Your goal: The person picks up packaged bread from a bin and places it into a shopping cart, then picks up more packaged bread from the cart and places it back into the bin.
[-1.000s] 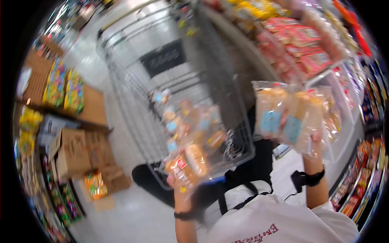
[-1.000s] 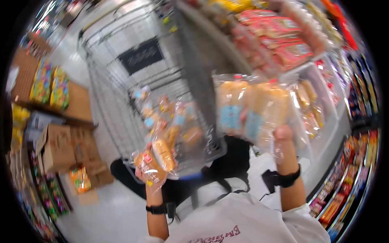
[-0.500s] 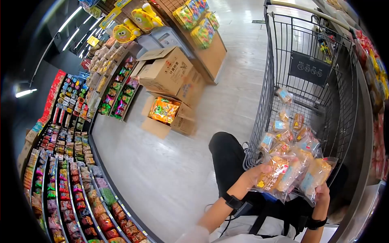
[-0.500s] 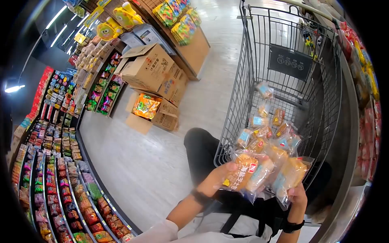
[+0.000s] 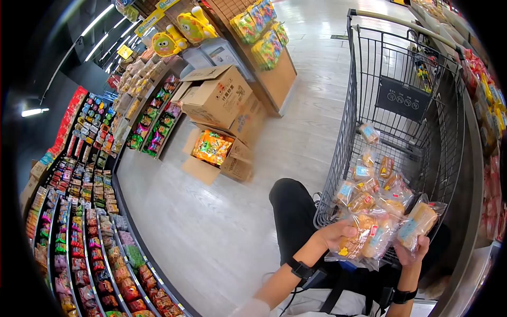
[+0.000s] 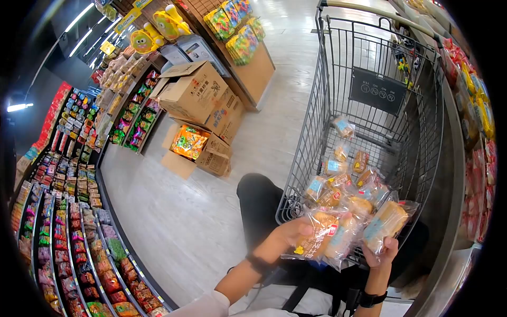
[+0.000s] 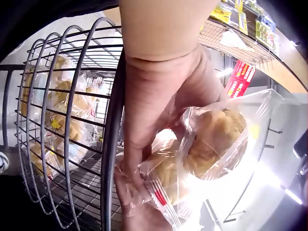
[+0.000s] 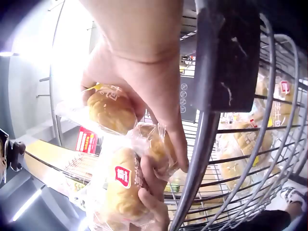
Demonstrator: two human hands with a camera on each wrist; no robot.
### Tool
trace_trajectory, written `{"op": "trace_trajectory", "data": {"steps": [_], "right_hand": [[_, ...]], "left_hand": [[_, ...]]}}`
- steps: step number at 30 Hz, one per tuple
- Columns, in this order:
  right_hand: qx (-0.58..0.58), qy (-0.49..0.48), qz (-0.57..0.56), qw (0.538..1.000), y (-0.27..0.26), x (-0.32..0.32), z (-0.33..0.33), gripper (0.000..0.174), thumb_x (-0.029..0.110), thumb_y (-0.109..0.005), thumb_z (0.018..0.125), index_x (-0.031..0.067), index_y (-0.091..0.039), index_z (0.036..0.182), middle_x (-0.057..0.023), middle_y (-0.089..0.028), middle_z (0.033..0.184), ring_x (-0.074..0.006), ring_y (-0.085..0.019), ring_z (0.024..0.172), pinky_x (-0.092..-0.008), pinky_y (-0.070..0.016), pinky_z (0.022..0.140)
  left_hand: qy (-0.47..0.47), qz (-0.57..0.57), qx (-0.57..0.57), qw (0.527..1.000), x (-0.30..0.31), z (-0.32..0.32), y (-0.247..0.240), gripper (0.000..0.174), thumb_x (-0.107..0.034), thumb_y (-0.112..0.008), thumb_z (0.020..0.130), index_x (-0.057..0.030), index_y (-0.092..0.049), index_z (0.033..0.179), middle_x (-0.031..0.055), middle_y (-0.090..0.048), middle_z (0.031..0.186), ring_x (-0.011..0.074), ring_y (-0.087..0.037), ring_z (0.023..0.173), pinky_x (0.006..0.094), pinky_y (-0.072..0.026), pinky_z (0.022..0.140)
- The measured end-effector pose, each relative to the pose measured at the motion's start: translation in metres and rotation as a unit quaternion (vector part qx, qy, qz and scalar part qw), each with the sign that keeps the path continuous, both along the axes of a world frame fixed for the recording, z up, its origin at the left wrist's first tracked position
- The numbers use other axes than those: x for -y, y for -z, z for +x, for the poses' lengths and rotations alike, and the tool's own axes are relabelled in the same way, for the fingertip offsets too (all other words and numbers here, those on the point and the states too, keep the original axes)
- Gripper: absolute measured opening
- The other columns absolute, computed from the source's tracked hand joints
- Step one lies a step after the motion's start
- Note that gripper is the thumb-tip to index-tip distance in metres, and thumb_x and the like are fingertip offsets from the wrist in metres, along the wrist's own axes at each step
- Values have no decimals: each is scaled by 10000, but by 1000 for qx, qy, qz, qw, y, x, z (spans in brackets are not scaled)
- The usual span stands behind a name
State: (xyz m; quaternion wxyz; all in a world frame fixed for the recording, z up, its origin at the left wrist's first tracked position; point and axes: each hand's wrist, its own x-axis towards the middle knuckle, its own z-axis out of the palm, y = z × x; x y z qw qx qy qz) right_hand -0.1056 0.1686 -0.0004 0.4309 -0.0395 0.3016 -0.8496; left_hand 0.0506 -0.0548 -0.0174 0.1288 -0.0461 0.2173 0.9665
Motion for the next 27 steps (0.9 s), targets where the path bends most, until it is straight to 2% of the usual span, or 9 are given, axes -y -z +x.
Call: {"op": "trace_trajectory", "data": {"steps": [6, 10, 12, 14, 18, 21, 23, 24, 27], "right_hand": [[-13, -15, -25, 999, -9, 4, -1, 717, 328, -696, 727, -34, -450, 1295, -127, -602, 1114, -234, -620, 973, -336, -525, 834], [0, -3, -25, 1000, -7, 4, -3, 713, 312, -702, 724, -36, -451, 1293, -129, -595, 1129, -232, -612, 996, -331, -517, 854], [-49, -29, -21, 998, 4, 1, -9, 670, 429, -661, 775, 19, -481, 1273, -89, -568, 1184, -214, -545, 1086, -339, -401, 985], [-48, -25, -41, 998, 2, 5, -11, 662, 425, -659, 778, 19, -483, 1270, -89, -568, 1185, -218, -544, 1101, -354, -391, 1005], [-41, -2, -61, 997, 2, 5, -10, 653, 403, -661, 776, 21, -480, 1275, -91, -574, 1185, -230, -533, 1141, -386, -375, 1040], [-56, -13, -33, 998, 8, 4, -12, 660, 396, -664, 770, 17, -474, 1275, -92, -571, 1184, -237, -520, 1157, -395, -369, 1048], [-54, -5, -29, 998, 3, 9, -10, 666, 398, -667, 765, 12, -475, 1272, -96, -570, 1188, -241, -515, 1166, -401, -364, 1055], [-51, 1, -26, 998, 0, 11, -10, 672, 399, -669, 760, 7, -476, 1270, -100, -568, 1193, -245, -509, 1176, -408, -358, 1062], [-54, 2, -31, 998, 7, 9, -13, 676, 391, -669, 756, -3, -475, 1270, -110, -555, 1225, -251, -506, 1189, -418, -343, 1079]], "left_hand": [[9, -26, 1, 1000, 0, 0, -6, 881, -282, -810, 726, 14, -353, 1418, 125, -560, 1272, 218, -603, 1111, 350, -518, 929], [-36, 18, -30, 999, -4, 1, 14, 890, -259, -814, 721, 0, -344, 1431, 125, -547, 1293, 218, -587, 1136, 349, -510, 942], [-49, 29, -34, 998, -4, 3, 19, 889, -258, -813, 723, -5, -343, 1433, 125, -545, 1297, 218, -587, 1137, 349, -509, 945], [-55, 32, -36, 997, -5, 4, 19, 887, -256, -813, 725, -9, -342, 1435, 124, -542, 1301, 218, -586, 1139, 348, -507, 948], [-59, 34, -49, 996, -10, -2, 0, 886, -255, -811, 727, -15, -340, 1438, 123, -538, 1307, 218, -585, 1141, 347, -505, 953], [0, 18, -66, 998, -11, -16, -29, 881, -270, -802, 739, -31, -336, 1447, 121, -526, 1322, 218, -579, 1154, 347, -496, 970], [17, -70, -69, 995, -10, -25, -38, 964, -365, -772, 764, -23, -254, 1501, 158, -438, 1417, 228, -529, 1227, 374, -474, 1004], [5, -56, -26, 998, -10, -25, -35, 946, -315, -786, 752, -21, -271, 1490, 149, -467, 1387, 222, -552, 1197, 354, -493, 978], [-6, -47, -51, 998, -8, -22, -36, 818, -269, -759, 791, -38, -328, 1448, 125, -535, 1297, 205, -579, 1162, 344, -506, 966]]}}
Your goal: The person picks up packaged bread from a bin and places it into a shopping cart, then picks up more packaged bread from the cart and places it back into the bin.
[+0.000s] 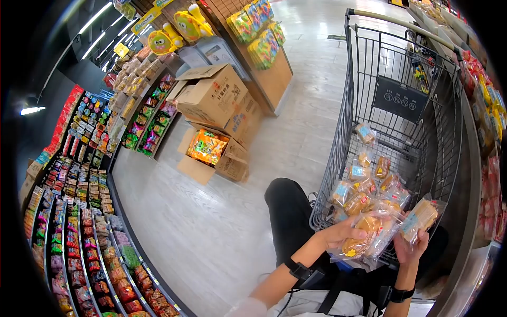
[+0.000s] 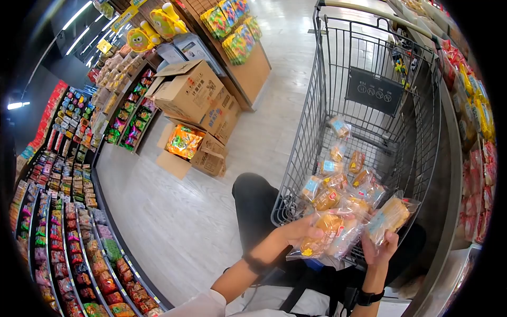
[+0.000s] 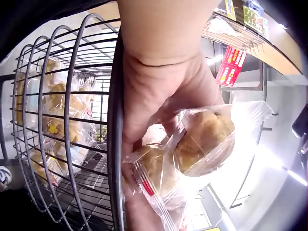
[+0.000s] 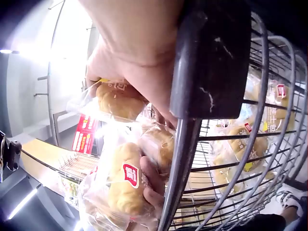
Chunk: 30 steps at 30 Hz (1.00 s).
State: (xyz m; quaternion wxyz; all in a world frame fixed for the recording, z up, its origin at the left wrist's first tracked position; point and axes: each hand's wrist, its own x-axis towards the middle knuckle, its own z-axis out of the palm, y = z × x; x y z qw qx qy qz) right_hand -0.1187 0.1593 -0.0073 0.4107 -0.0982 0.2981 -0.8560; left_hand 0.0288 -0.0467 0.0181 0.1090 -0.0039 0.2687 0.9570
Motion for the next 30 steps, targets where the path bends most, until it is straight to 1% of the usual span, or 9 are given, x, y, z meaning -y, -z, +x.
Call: {"op": "trace_trajectory", "data": {"steps": [4, 6, 10, 14, 17, 18, 21, 23, 30], "right_hand": [[1, -4, 13, 1000, -8, 2, -1, 675, 382, -665, 758, 1, -474, 1281, -121, -541, 1253, -266, -502, 1188, -423, -332, 1092], [-16, 28, 21, 999, -22, 14, 4, 695, 350, -658, 780, 26, -429, 1350, -119, -534, 1264, -265, -531, 1136, -421, -388, 1052], [13, 71, 27, 997, -12, 4, 3, 742, 278, -640, 831, 81, -310, 1466, -106, -543, 1244, -230, -588, 980, -373, -493, 903], [36, 74, 19, 996, -13, 4, 4, 530, 452, -428, 992, 70, -455, 1359, -114, -615, 1145, -226, -637, 934, -399, -507, 826], [18, 71, 38, 997, -13, 11, -6, 694, 584, -353, 975, 53, -387, 1420, -128, -596, 1128, -241, -602, 840, -357, -472, 776], [29, 65, 42, 997, -14, 10, -5, 706, 601, -325, 977, 51, -396, 1414, -133, -598, 1124, -245, -604, 827, -356, -473, 770], [72, 74, 35, 994, -23, 13, -1, 701, 607, -307, 978, 57, -423, 1397, -147, -603, 1105, -267, -609, 813, -365, -474, 763], [77, 9, -60, 995, -13, 8, -8, 657, 569, -300, 989, 59, -454, 1374, -169, -588, 1164, -289, -620, 890, -405, -487, 766], [181, -25, -34, 982, -12, 6, -10, 660, 542, -348, 981, 7, -469, 1347, -150, -627, 1084, -270, -659, 879, -403, -537, 836]], "left_hand": [[-14, 28, 17, 999, 3, 11, 21, 797, -276, -755, 790, -22, -348, 1426, 135, -530, 1312, 190, -580, 1169, 347, -516, 957], [-48, 40, 78, 995, 5, 24, 43, 861, -393, -784, 761, -59, -355, 1428, 186, -497, 1344, 305, -548, 1213, 453, -522, 945], [-103, 69, 12, 992, 8, 30, 38, 886, -437, -790, 737, -101, -358, 1434, 191, -506, 1338, 371, -546, 1188, 499, -518, 921], [-116, 119, -64, 984, -4, 13, -4, 912, -481, -797, 714, -143, -361, 1440, 195, -515, 1332, 436, -545, 1163, 546, -513, 897], [-126, 149, -67, 978, -7, 4, -4, 932, -513, -802, 696, -174, -363, 1445, 199, -522, 1327, 485, -544, 1144, 580, -510, 879], [-150, 151, -51, 976, -8, 7, 7, 919, -577, -802, 668, -269, -399, 1435, 301, -477, 1340, 615, -488, 1116, 679, -483, 817], [-138, 195, -22, 971, -4, 16, 17, 937, -595, -788, 678, -298, -378, 1466, 488, -366, 1303, 629, -482, 1103, 668, -487, 806], [-136, 165, -25, 976, -1, 19, 19, 928, -589, -783, 691, -292, -375, 1469, 483, -350, 1321, 637, -463, 1119, 666, -469, 841], [-147, 213, -61, 964, -4, 20, 21, 945, -558, -790, 704, -297, -332, 1488, 476, -286, 1371, 630, -423, 1165, 699, -440, 842]]}}
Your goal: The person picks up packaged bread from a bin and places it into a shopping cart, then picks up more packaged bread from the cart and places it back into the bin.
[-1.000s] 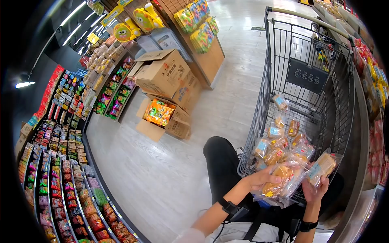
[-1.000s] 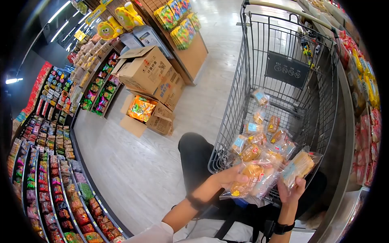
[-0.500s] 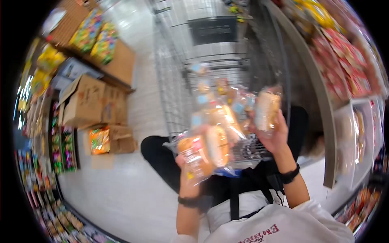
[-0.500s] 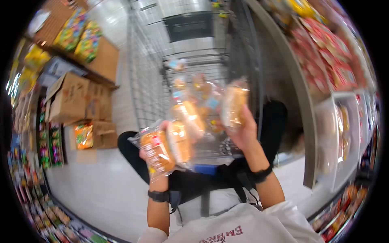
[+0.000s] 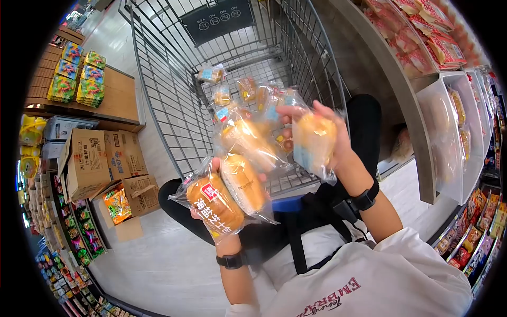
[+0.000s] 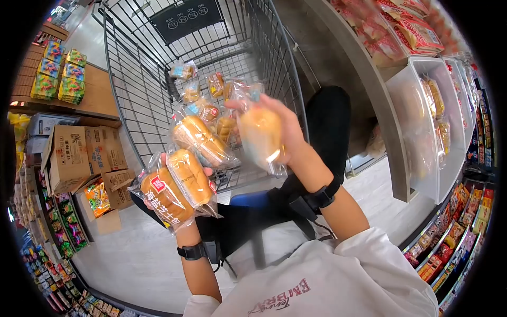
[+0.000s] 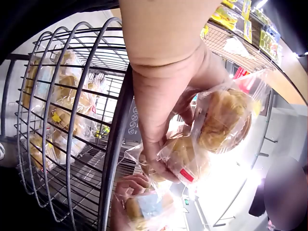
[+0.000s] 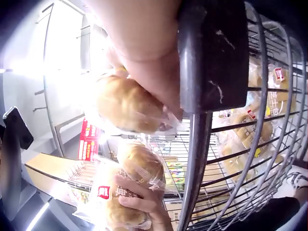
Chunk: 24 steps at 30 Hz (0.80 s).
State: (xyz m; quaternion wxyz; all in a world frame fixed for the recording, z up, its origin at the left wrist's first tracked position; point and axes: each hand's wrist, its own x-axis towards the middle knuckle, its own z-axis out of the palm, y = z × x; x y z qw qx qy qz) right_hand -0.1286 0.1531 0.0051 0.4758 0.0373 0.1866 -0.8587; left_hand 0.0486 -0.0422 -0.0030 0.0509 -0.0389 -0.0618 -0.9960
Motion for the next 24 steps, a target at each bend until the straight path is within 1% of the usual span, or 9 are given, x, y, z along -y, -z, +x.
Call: {"op": "trace_trajectory", "data": {"steps": [2, 4, 8, 12, 13, 14, 17, 22, 24], "right_hand": [[44, -21, -57, 997, 8, 0, -5, 710, 584, -371, 962, -9, -470, 1340, -162, -630, 1081, -273, -663, 900, -430, -543, 821], [86, -49, 10, 995, 7, -4, -5, 815, 657, -359, 935, -31, -447, 1363, -200, -621, 1116, -336, -654, 915, -471, -525, 819], [114, -54, 76, 989, 12, -3, -2, 846, 703, -354, 917, -20, -443, 1347, -254, -601, 1181, -394, -629, 1053, -533, -518, 898], [88, -3, 101, 991, 6, 1, -2, 719, 563, -380, 955, -53, -447, 1319, -260, -569, 1237, -366, -613, 1096, -478, -480, 981], [69, -2, 70, 995, 5, 0, -2, 561, 396, -473, 954, -47, -466, 1298, -227, -591, 1227, -331, -621, 1095, -445, -471, 997], [70, -2, 70, 995, 5, 0, -1, 561, 396, -473, 954, -47, -466, 1298, -227, -591, 1227, -331, -621, 1095, -445, -471, 997], [12, 33, 138, 990, -2, 1, 3, 463, 151, -655, 885, -24, -484, 1279, -140, -624, 1158, -251, -618, 1085, -444, -493, 955], [12, 27, 62, 998, 0, -1, 2, 471, 236, -604, 930, -21, -461, 1297, -177, -622, 1158, -293, -653, 1042, -460, -527, 939], [-2, 20, -2, 1000, -5, 1, 3, 527, 348, -482, 984, -34, -442, 1343, -252, -590, 1230, -363, -604, 1146, -481, -501, 978]], "left_hand": [[7, -28, 21, 999, 3, 1, 0, 937, -560, -783, 713, -291, -332, 1489, 459, -291, 1382, 631, -407, 1183, 702, -438, 841], [23, -80, 59, 995, 5, 2, -9, 922, -565, -767, 731, -278, -332, 1491, 426, -299, 1405, 632, -374, 1219, 709, -435, 839], [-12, 28, 46, 998, -2, -6, -9, 846, -603, -701, 780, -275, -362, 1482, 382, -323, 1422, 621, -412, 1199, 721, -420, 852], [-20, -97, 28, 995, 5, -7, 2, 918, -627, -717, 746, -289, -316, 1500, 221, -370, 1476, 578, -422, 1233, 690, -436, 869], [-19, -97, 29, 995, 5, -8, 2, 918, -627, -717, 746, -289, -316, 1500, 221, -370, 1476, 578, -422, 1233, 690, -436, 869], [-16, -97, 28, 995, 5, -9, 2, 936, -630, -723, 736, -294, -304, 1503, 195, -375, 1481, 571, -427, 1235, 685, -440, 868], [-9, -101, 27, 994, 8, -8, 5, 952, -631, -731, 727, -303, -292, 1505, 163, -375, 1493, 564, -426, 1244, 683, -443, 866], [0, -92, 33, 995, 8, -6, 3, 939, -621, -735, 729, -308, -301, 1500, 159, -355, 1512, 568, -397, 1270, 682, -432, 885], [6, -88, 14, 996, 9, -6, 3, 915, -628, -719, 741, -311, -310, 1495, 163, -335, 1525, 567, -383, 1283, 675, -427, 898]]}}
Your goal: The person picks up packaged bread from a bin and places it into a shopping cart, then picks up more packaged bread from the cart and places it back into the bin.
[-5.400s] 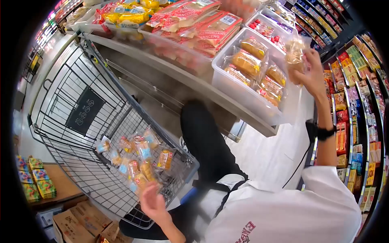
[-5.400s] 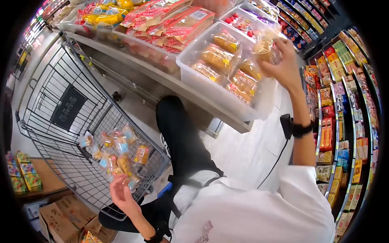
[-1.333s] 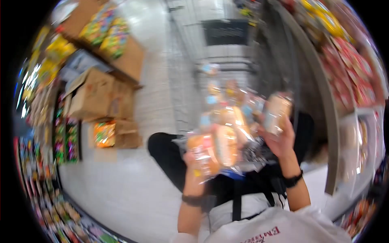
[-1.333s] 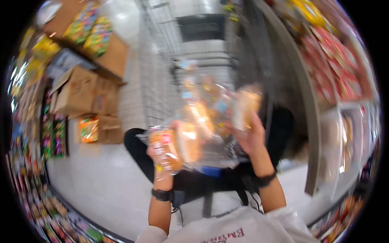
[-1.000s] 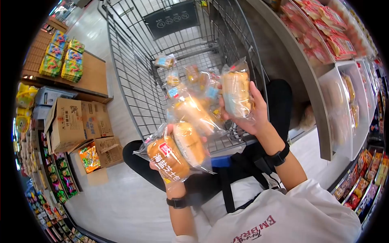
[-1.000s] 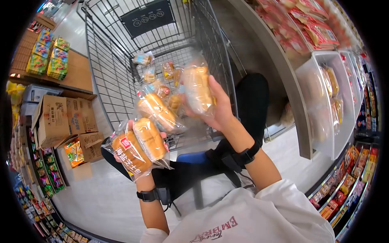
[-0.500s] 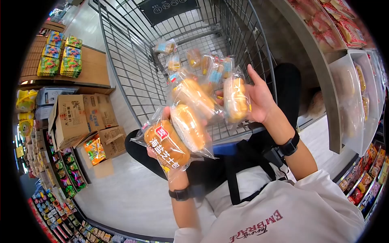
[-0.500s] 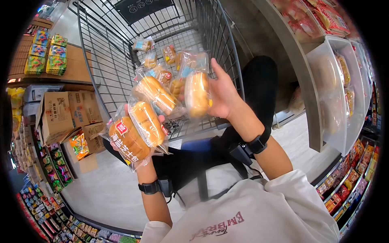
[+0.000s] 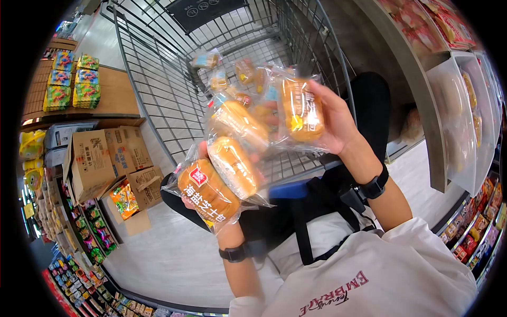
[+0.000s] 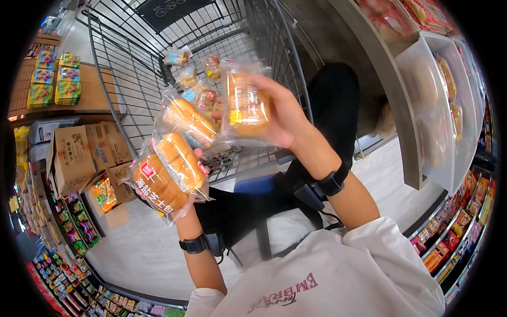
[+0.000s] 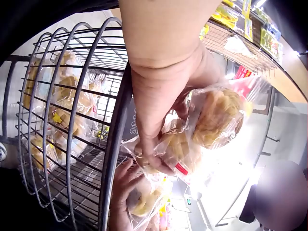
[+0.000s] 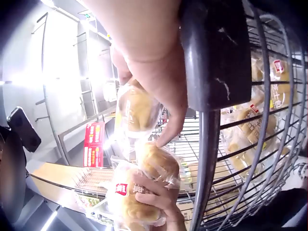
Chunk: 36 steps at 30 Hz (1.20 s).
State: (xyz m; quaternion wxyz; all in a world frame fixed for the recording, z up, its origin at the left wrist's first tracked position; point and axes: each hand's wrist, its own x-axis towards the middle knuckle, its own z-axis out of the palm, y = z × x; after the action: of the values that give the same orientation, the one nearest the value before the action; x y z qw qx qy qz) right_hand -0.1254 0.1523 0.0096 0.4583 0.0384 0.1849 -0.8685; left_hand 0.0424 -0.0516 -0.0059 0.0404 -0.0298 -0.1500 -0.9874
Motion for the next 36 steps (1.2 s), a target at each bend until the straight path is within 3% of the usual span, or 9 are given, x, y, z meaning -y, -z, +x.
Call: {"op": "trace_trajectory", "data": {"steps": [4, 7, 9, 16, 20, 22, 28, 30, 36], "right_hand": [[11, 4, -48, 999, 1, -5, -3, 543, 374, -436, 992, -6, -422, 1380, -254, -548, 1297, -345, -598, 1158, -461, -500, 980], [3, 44, -21, 999, 10, -5, -4, 520, 337, -466, 985, 28, -412, 1399, -209, -526, 1342, -302, -599, 1161, -450, -495, 985], [-68, 122, 81, 987, 0, 1, -2, 516, 335, -495, 981, 62, -403, 1409, -146, -541, 1326, -259, -602, 1147, -459, -505, 965], [-79, 133, 65, 986, 3, -1, -1, 587, 491, -462, 992, 87, -394, 1412, -100, -564, 1227, -206, -607, 1075, -392, -539, 896], [-51, 148, 77, 985, -4, 1, -1, 487, 449, -510, 990, 91, -492, 1320, -58, -594, 1143, -153, -608, 957, -318, -529, 829], [-99, 133, 113, 980, -2, 0, 0, 578, 498, -383, 1017, 70, -421, 1404, -94, -580, 1213, -185, -604, 1078, -358, -528, 903], [-121, 157, 122, 972, -6, 5, 2, 461, 336, -503, 989, 55, -482, 1354, -80, -583, 1189, -152, -592, 1042, -298, -509, 887], [-142, 164, 139, 966, -3, 5, 1, 460, 321, -512, 982, 49, -487, 1352, -87, -581, 1203, -156, -590, 1061, -301, -504, 906], [-134, 158, 131, 969, 2, 3, 0, 453, 280, -539, 967, 32, -498, 1344, -101, -583, 1229, -159, -587, 1096, -319, -504, 923]], "left_hand": [[-12, -12, 7, 1000, -1, 1, 2, 879, -650, -677, 768, -279, -335, 1488, 158, -359, 1514, 544, -393, 1289, 656, -433, 892], [-12, 78, 23, 997, 1, 2, 8, 1049, -600, -797, 667, -283, -266, 1514, 208, -334, 1506, 580, -366, 1280, 716, -374, 952], [-49, 95, 65, 992, 0, 2, 9, 1028, -620, -770, 687, -307, -253, 1517, 174, -313, 1528, 568, -356, 1296, 697, -376, 958], [-36, 90, 20, 995, 5, 3, 18, 982, -595, -763, 716, -330, -257, 1514, 160, -301, 1539, 551, -350, 1308, 677, -379, 967], [-22, 99, 15, 995, 6, 5, 20, 976, -548, -786, 718, -333, -261, 1512, 168, -310, 1534, 557, -342, 1310, 686, -377, 969], [-14, 101, 5, 995, 6, 5, 19, 979, -533, -796, 713, -335, -265, 1511, 174, -310, 1533, 561, -339, 1309, 689, -376, 971], [3, 153, 8, 988, -1, 0, 4, 812, -612, -648, 819, -347, -294, 1500, 260, -330, 1494, 580, -349, 1287, 685, -375, 980], [49, 194, 6, 980, -2, -1, 1, 727, -663, -466, 901, -262, -340, 1494, 341, -329, 1458, 609, -347, 1266, 692, -361, 987], [103, 214, -19, 971, -3, -8, -5, 843, -707, -249, 935, -54, -407, 1444, 393, -307, 1441, 657, -366, 1205, 681, -353, 1006]]}}
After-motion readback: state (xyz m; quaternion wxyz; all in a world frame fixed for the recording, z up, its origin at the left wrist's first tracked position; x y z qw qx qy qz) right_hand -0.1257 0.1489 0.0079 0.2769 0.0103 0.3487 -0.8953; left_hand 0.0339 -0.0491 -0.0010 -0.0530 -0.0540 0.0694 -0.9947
